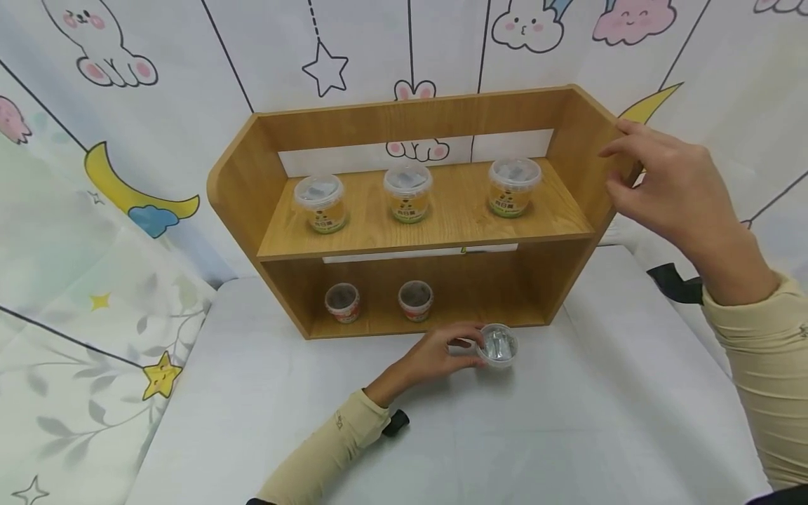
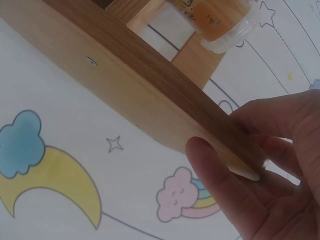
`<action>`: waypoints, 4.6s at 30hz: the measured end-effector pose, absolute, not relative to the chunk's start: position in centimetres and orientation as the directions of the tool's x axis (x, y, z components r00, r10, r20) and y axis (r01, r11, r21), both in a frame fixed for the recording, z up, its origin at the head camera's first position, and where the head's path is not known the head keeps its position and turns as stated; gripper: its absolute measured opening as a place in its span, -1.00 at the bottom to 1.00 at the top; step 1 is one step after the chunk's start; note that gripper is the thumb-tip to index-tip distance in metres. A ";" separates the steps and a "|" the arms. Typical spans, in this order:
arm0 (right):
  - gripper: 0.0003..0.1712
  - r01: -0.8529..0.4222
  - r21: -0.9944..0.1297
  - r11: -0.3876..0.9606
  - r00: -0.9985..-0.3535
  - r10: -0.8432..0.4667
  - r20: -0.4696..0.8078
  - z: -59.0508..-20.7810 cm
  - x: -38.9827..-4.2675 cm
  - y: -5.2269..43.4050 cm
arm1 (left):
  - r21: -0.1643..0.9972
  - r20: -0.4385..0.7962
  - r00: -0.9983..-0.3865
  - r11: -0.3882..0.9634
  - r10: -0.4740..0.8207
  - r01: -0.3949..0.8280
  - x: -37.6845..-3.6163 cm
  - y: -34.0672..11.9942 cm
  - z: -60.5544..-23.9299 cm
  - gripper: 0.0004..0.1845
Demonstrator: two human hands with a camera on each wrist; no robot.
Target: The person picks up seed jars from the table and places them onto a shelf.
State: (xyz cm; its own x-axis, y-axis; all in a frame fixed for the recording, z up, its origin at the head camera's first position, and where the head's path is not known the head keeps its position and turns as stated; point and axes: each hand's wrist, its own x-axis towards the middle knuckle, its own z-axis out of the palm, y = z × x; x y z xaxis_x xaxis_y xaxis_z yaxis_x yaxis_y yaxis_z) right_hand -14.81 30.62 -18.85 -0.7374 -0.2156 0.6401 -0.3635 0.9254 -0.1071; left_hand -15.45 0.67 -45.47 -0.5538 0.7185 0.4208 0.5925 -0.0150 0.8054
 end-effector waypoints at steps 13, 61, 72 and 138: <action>-0.67 -0.386 -0.103 0.917 -0.718 -0.229 0.657 -18.9 -14.8 30.8 | 0.768 0.462 -0.546 -0.008 0.699 0.640 -16.9 1.7 -45.7 -0.71; -0.67 -0.386 -0.118 0.915 -0.727 -0.223 0.649 -19.0 -14.9 31.0 | 0.689 0.518 -0.660 0.192 0.544 0.699 -18.3 5.2 -48.0 -0.71; -0.69 -0.385 -0.103 0.917 -0.724 -0.231 0.650 -18.8 -14.8 30.9 | 0.692 0.516 -0.660 0.187 0.546 0.697 -18.2 5.4 -47.7 -0.68; -0.68 -0.377 -0.107 0.920 -0.737 -0.228 0.636 -18.9 -15.0 30.5 | 0.533 0.289 -0.721 0.520 0.629 0.668 -15.2 6.6 -46.6 -0.59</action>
